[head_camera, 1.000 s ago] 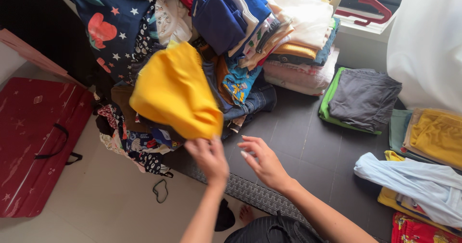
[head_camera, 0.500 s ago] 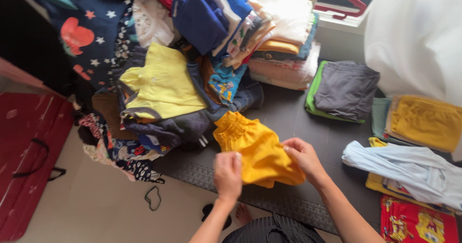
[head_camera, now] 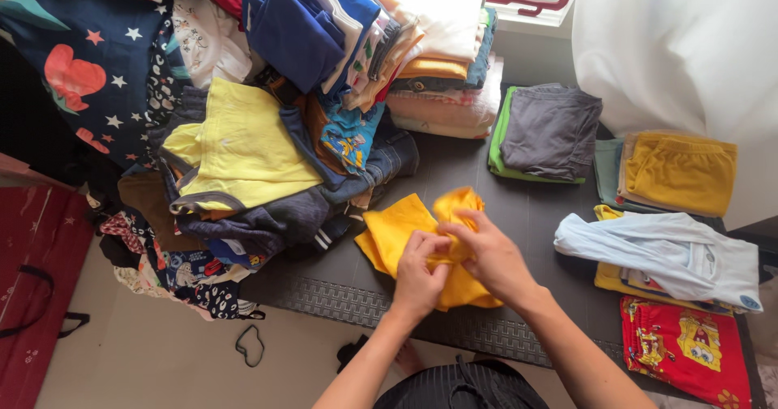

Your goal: The person folds clothes including pants and shirts by hand on a dark surface and places them into stacks next to a pile of unfolded laundry.

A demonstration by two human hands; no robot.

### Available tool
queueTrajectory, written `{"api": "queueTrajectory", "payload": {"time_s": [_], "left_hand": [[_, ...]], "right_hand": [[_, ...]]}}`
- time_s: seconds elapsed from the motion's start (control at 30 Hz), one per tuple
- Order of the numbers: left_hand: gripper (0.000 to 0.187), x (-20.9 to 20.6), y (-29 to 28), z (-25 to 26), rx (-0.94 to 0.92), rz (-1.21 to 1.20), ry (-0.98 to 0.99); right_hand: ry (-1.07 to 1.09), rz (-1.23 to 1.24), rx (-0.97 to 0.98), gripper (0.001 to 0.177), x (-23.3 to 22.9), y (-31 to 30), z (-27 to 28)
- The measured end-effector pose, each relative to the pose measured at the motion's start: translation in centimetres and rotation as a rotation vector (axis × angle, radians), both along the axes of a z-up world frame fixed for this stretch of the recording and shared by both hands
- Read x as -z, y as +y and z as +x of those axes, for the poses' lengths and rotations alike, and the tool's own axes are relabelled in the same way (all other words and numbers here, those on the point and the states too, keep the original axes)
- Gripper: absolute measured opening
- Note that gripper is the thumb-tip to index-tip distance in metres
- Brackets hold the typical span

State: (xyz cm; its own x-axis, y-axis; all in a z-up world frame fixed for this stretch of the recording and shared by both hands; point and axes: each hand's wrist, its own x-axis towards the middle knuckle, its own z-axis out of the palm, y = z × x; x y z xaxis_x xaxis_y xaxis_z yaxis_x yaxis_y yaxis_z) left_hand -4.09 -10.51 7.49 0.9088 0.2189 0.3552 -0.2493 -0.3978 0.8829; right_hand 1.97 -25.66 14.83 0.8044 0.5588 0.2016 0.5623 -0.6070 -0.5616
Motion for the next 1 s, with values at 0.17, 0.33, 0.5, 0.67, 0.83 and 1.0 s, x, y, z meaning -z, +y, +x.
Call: {"api": "queueTrajectory", "payload": {"time_s": [0.17, 0.33, 0.5, 0.67, 0.83, 1.0], "left_hand": [[0.042, -1.6, 0.4, 0.2, 0.028, -0.144, 0.085], [0.047, 3.1, 1.3, -0.8, 0.310, 0.442, 0.207], [0.037, 6.7, 0.7, 0.2, 0.047, 0.421, 0.291], [0.043, 3.1, 5.2, 2.0, -0.389, 0.185, 0.454], [0.054, -5.2, 8.3, 0.7, -0.718, 0.123, -0.257], [0.039, -3.5, 9.9, -2.6, -0.701, 0.410, -0.102]], "right_hand": [[0.066, 0.137, 0.153, 0.039, 1.3, -3.5, 1.2], [0.423, 0.923, 0.321, 0.015, 2.0, -10.1, 4.2], [0.491, 1.338, 0.203, 0.014, 0.0, -16.3, 5.9], [0.518, 1.252, 0.291, 0.023, -1.0, -19.2, 8.2], [0.493, 1.083, 0.029, 0.018, 1.2, -20.0, 9.9], [0.279, 0.696, -0.124, 0.043, 6.8, -22.2, 12.4]]}}
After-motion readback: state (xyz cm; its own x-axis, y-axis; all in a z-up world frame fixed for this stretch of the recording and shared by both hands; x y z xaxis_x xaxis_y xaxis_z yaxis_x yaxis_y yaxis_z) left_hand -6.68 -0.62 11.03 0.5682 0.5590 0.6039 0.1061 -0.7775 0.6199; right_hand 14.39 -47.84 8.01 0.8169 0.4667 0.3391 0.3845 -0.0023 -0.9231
